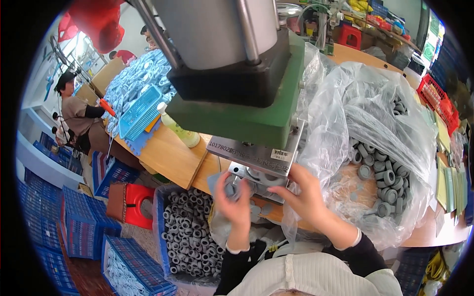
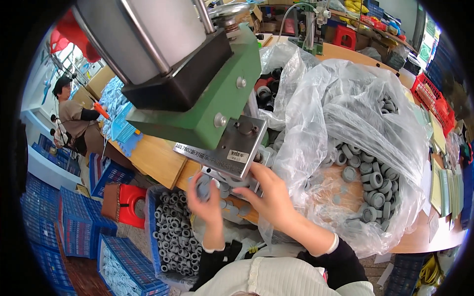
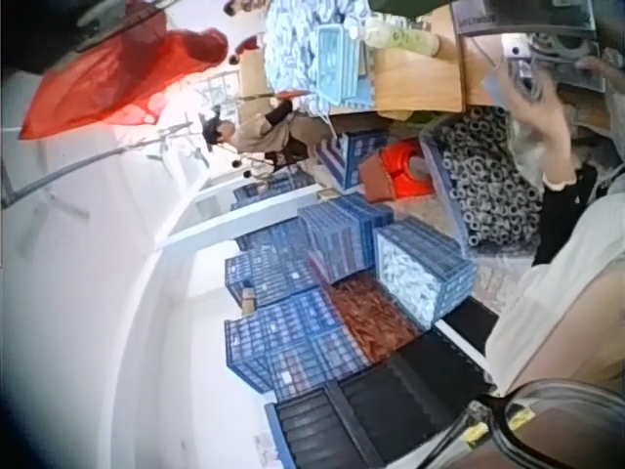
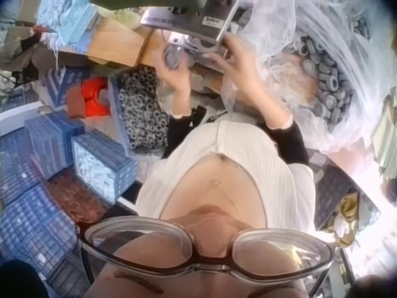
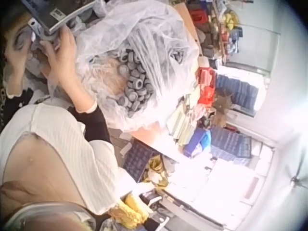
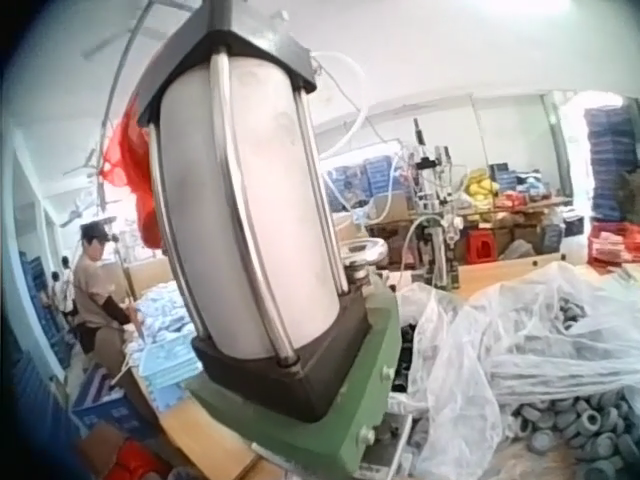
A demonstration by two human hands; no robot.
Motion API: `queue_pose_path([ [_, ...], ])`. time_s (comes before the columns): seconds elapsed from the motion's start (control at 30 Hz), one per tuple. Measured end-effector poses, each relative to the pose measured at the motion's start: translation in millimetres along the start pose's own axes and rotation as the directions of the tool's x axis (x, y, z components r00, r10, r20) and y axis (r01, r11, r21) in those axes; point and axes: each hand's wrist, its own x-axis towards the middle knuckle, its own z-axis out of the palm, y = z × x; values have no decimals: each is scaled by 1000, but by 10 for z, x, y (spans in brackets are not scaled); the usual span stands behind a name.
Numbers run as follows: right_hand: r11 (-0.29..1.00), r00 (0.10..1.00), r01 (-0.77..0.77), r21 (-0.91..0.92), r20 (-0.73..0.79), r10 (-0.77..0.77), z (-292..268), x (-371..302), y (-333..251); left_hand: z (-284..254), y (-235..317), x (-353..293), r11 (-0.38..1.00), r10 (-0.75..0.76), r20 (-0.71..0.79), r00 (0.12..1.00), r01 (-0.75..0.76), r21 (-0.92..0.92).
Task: The recorder uses a pneumatic press to process circular grey plastic/rubber components, taking items from a large bag, placing them in the press, and then depositing them into a collection bin.
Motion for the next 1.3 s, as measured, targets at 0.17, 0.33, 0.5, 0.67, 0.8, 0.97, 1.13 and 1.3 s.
queue_pose_path([
  [0.17,1000,997,-12,2,73,11,355,236,214,-1258,-1237,-319,758,-106,-314,943,281,589],
  [0.33,998,982,-38,-44,185,45,194,187,296,-918,-1102,80,899,-86,31,996,65,432],
  [0.5,985,992,-126,-120,-10,125,-333,-141,185,-195,-1084,365,905,75,417,906,-238,354],
  [0.67,445,894,-443,-778,-346,285,-1310,-583,1204,-155,-1312,246,799,-142,554,820,-235,553],
  [0.8,369,853,-472,-801,-309,421,-1553,-730,1458,-125,-1263,178,785,27,520,854,-341,517],
  [0.97,420,781,-587,-692,-348,519,-1655,-773,1564,-54,-550,150,956,251,218,943,-277,98],
  [1.13,623,900,-428,-655,-375,223,-1541,-659,1378,301,197,359,940,340,193,920,-323,-114],
  [1.3,872,900,-417,-256,-247,358,-1191,-472,627,498,279,319,978,176,188,966,-150,-144],
])
